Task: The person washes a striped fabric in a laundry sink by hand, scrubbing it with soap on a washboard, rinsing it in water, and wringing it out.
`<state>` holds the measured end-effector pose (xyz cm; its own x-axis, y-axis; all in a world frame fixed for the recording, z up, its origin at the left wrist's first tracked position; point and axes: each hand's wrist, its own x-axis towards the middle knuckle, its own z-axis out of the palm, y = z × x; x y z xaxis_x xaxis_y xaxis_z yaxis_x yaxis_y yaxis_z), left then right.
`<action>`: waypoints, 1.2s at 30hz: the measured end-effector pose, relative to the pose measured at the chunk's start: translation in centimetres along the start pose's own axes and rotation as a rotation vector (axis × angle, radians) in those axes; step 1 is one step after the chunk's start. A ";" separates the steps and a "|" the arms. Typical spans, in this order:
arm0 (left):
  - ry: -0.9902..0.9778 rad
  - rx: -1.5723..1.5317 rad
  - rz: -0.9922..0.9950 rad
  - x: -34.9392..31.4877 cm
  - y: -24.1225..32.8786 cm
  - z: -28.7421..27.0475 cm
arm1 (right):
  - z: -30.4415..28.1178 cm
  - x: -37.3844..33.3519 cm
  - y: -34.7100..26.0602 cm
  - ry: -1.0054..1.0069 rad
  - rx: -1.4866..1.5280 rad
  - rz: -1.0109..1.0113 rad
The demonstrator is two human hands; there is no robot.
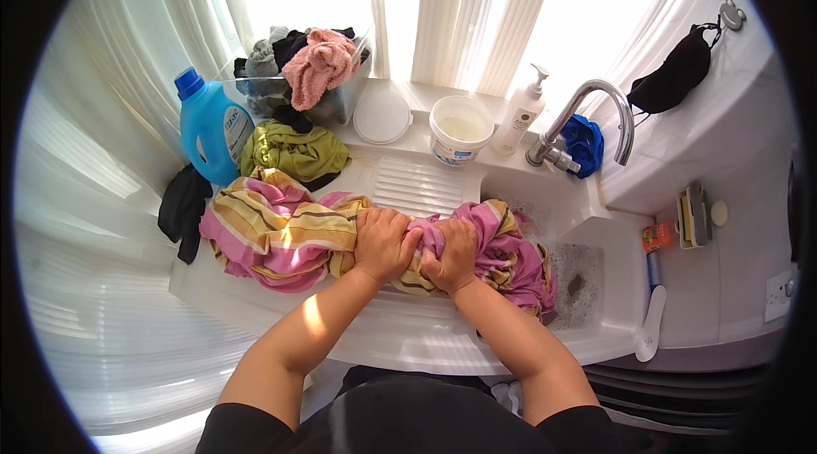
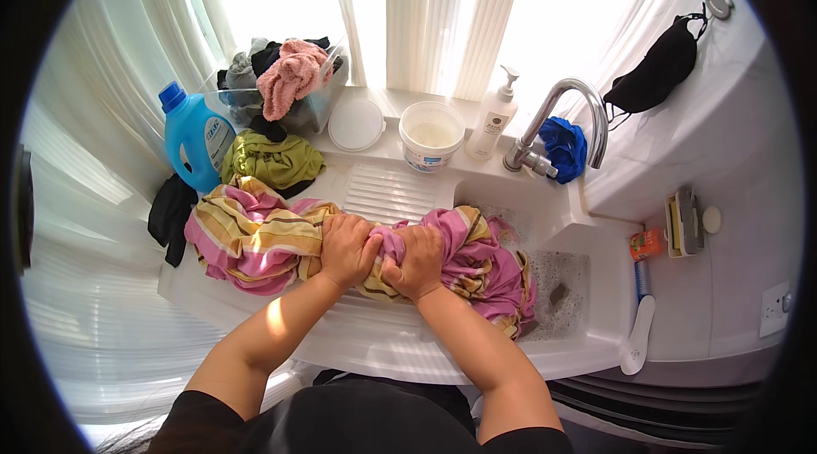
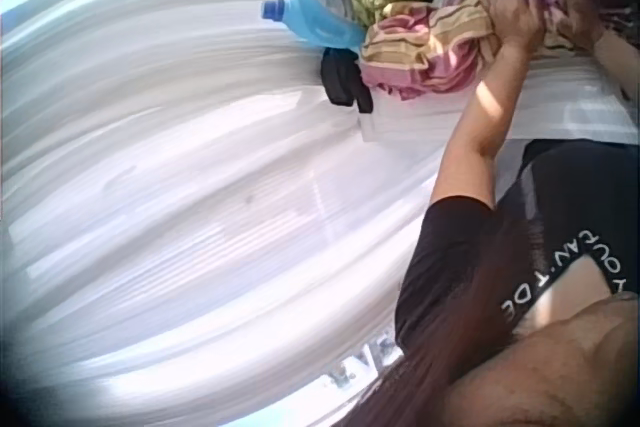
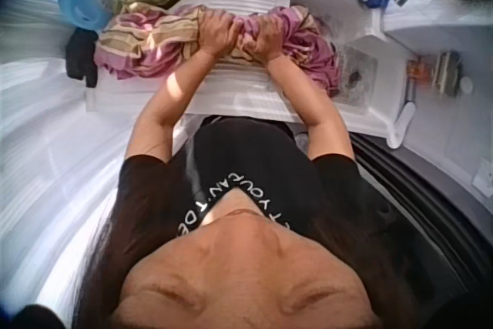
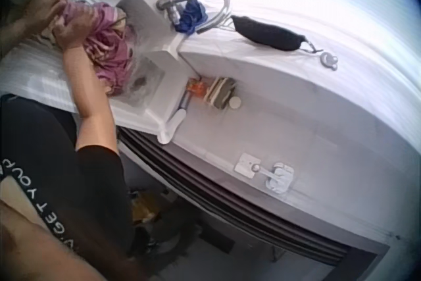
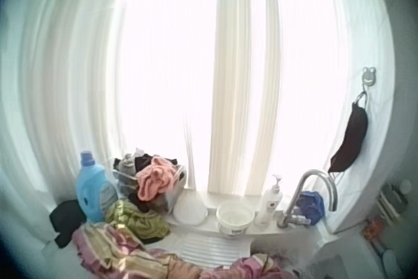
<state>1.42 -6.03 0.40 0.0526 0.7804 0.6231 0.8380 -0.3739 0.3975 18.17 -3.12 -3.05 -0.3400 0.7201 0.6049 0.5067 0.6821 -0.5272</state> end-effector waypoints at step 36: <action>-0.264 -1.552 -0.780 -0.3 11.8 -7.0 | -10.3 1.2 -10.7 -0.346 1.327 0.555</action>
<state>7.52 -14.22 9.60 0.1377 0.9885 -0.0625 -0.5297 0.1268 0.8387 20.51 -10.89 9.47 -0.6138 0.7854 0.0799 -0.3814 -0.2065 -0.9011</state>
